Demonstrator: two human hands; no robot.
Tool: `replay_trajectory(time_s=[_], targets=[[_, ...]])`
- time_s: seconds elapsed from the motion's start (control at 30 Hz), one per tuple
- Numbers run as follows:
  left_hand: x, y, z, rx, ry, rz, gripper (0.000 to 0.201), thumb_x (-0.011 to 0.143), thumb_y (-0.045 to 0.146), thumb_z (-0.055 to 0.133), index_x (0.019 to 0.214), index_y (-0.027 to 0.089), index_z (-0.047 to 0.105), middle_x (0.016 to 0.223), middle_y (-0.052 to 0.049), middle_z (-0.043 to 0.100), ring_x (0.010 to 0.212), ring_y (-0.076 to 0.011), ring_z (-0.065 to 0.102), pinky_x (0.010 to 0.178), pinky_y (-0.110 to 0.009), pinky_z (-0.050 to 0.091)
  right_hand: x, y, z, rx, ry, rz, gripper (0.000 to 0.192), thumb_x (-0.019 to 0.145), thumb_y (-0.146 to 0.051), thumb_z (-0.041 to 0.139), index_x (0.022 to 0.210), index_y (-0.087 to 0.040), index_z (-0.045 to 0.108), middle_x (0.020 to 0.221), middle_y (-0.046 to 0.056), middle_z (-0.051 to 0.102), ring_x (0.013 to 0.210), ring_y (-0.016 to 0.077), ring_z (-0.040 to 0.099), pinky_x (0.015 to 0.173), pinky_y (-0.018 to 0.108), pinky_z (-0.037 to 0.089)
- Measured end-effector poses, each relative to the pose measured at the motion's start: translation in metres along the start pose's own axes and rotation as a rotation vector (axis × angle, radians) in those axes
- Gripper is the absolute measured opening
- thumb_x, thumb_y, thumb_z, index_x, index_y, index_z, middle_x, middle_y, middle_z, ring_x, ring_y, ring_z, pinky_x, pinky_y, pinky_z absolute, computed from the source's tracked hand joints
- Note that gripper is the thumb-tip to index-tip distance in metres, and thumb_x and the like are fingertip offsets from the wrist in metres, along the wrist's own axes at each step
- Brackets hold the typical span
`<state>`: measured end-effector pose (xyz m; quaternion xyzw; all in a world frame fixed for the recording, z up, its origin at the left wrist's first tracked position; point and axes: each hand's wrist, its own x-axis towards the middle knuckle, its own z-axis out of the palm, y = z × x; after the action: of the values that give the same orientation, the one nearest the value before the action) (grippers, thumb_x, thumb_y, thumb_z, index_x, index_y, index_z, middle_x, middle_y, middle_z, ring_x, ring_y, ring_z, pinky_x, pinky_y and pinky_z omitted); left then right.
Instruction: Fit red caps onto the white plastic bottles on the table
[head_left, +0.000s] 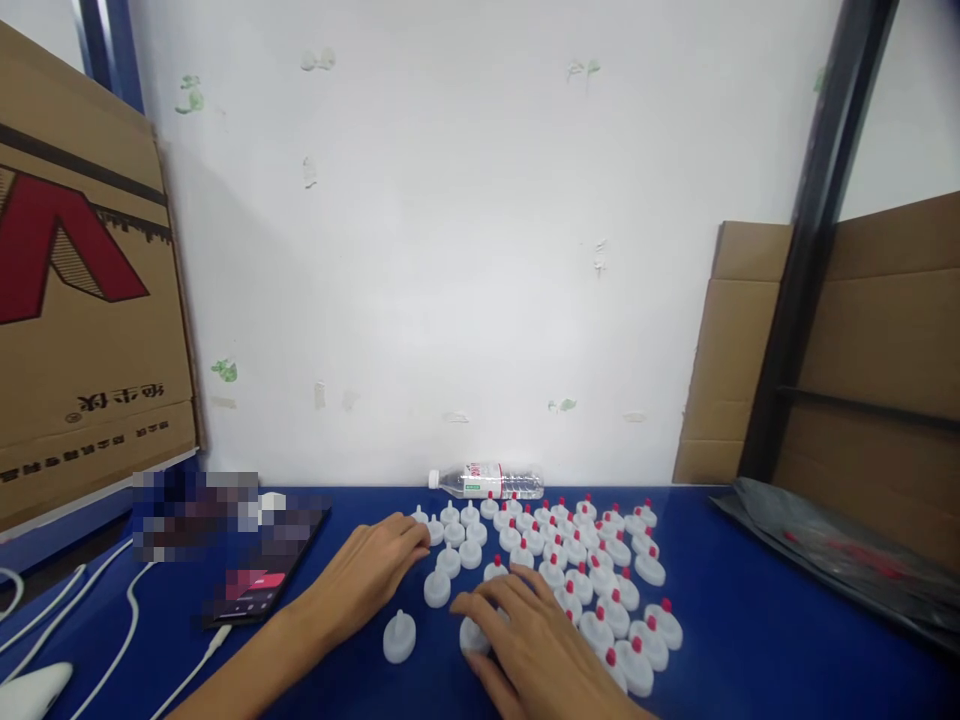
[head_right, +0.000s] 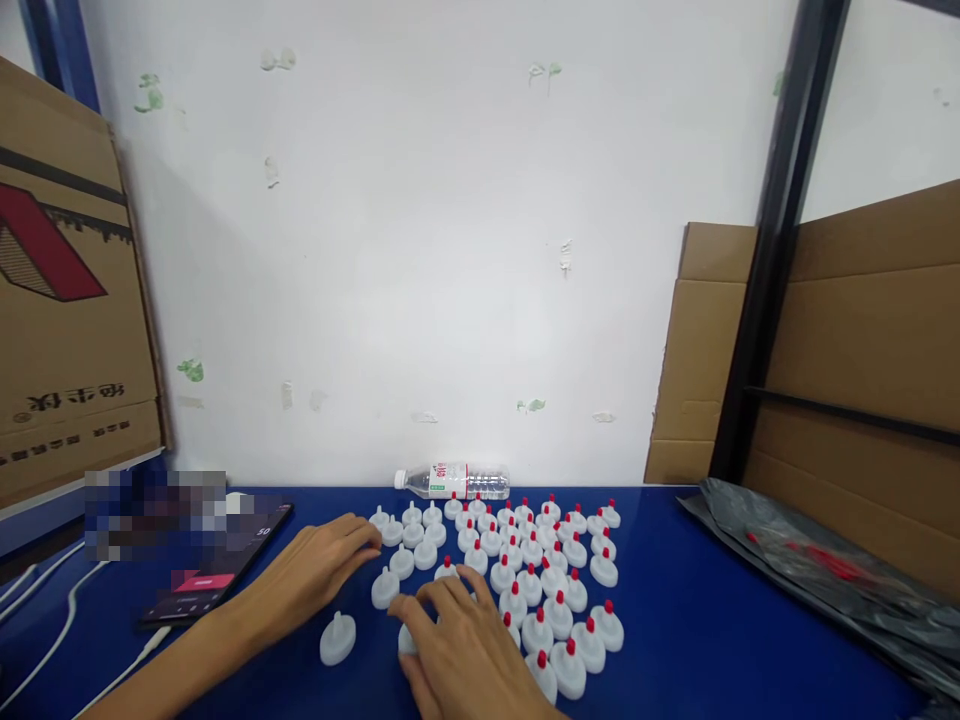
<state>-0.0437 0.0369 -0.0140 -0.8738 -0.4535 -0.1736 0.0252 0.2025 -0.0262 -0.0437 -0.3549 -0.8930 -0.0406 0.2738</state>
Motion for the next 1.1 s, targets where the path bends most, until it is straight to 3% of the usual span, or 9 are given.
replay_trajectory(time_s=[0.13,0.23,0.33,0.43,0.63,0.73,0.9,1.03,1.1], targets=[[0.002,0.001,-0.03,-0.246,-0.028,-0.051,0.019,0.096,0.037,0.059,0.092,0.024,0.072,0.092,-0.001,0.069,0.085,-0.0184,0.061,0.077,-0.028,0.042,0.0,-0.002,-0.004,0.008,0.032,-0.019,0.037,0.093,-0.023,0.067,0.129,-0.03,0.058,0.122,0.005,0.067,0.116,0.0259,0.063,0.108,0.049,0.044],[0.002,0.001,-0.052,-0.471,-0.208,-0.115,0.024,0.086,0.043,0.069,0.083,0.022,0.078,0.073,0.001,0.064,0.069,-0.0151,0.054,0.063,-0.025,0.038,0.0,-0.001,-0.004,0.015,0.004,-0.022,0.027,0.096,-0.028,0.065,0.122,-0.029,0.062,0.122,0.006,0.067,0.117,0.026,0.062,0.109,0.049,0.043],[-0.003,0.002,-0.066,-0.523,-0.317,-0.166,0.023,0.077,0.044,0.075,0.083,0.023,0.082,0.059,0.004,0.052,0.06,-0.0132,0.046,0.054,-0.024,0.03,0.0,-0.001,-0.005,0.023,-0.014,0.013,0.022,0.096,-0.03,0.065,0.118,-0.028,0.065,0.121,0.005,0.068,0.116,0.0259,0.062,0.106,0.047,0.045],[-0.008,0.005,-0.069,-0.5,-0.347,-0.164,0.022,0.073,0.044,0.077,0.083,0.026,0.083,0.064,0.003,0.059,0.063,-0.0148,0.049,0.054,-0.024,0.033,0.0,-0.001,-0.007,0.026,-0.023,0.032,0.022,0.096,-0.03,0.064,0.119,-0.028,0.065,0.121,0.005,0.068,0.117,0.0264,0.061,0.107,0.048,0.044],[-0.01,0.011,-0.054,-0.459,-0.363,-0.114,0.019,0.074,0.041,0.076,0.08,0.024,0.082,0.076,0.0,0.07,0.07,-0.0162,0.055,0.059,-0.024,0.04,0.002,-0.001,-0.006,0.03,-0.046,0.037,0.024,0.096,-0.031,0.064,0.121,-0.029,0.064,0.121,0.004,0.068,0.118,0.0275,0.061,0.111,0.053,0.041],[-0.008,0.015,-0.049,-0.448,-0.314,-0.122,0.017,0.078,0.038,0.076,0.083,0.023,0.08,0.083,0.001,0.07,0.072,-0.0148,0.056,0.063,-0.023,0.041,0.001,-0.001,-0.002,0.048,-0.028,0.025,0.03,0.096,-0.037,0.065,0.126,-0.03,0.061,0.12,0.003,0.069,0.117,0.0271,0.062,0.114,0.056,0.038],[-0.005,0.036,-0.032,-0.711,-0.134,-0.093,0.025,0.086,0.044,0.073,0.087,0.02,0.079,0.082,0.0,0.07,0.064,-0.0112,0.055,0.056,-0.021,0.038,-0.001,-0.003,-0.001,0.056,0.233,0.067,0.049,0.09,-0.053,0.07,0.129,-0.025,0.059,0.112,0.007,0.073,0.116,0.031,0.064,0.118,0.061,0.028],[-0.005,0.054,-0.011,-0.903,0.024,-0.125,0.034,0.087,0.051,0.071,0.094,0.018,0.078,0.09,-0.003,0.071,0.052,-0.009,0.059,0.05,-0.022,0.038,0.002,-0.003,-0.014,0.098,0.321,0.088,0.027,0.096,-0.033,0.067,0.12,-0.024,0.063,0.107,0.004,0.076,0.107,0.0253,0.069,0.122,0.058,0.021],[-0.004,0.057,-0.006,-0.923,0.089,-0.12,0.035,0.089,0.051,0.069,0.096,0.018,0.079,0.091,-0.004,0.071,0.051,-0.0088,0.058,0.05,-0.022,0.04,0.005,-0.002,-0.02,0.099,0.348,0.09,0.028,0.095,-0.024,0.065,0.124,-0.024,0.063,0.108,0.003,0.077,0.109,0.0246,0.069,0.121,0.057,0.023]])
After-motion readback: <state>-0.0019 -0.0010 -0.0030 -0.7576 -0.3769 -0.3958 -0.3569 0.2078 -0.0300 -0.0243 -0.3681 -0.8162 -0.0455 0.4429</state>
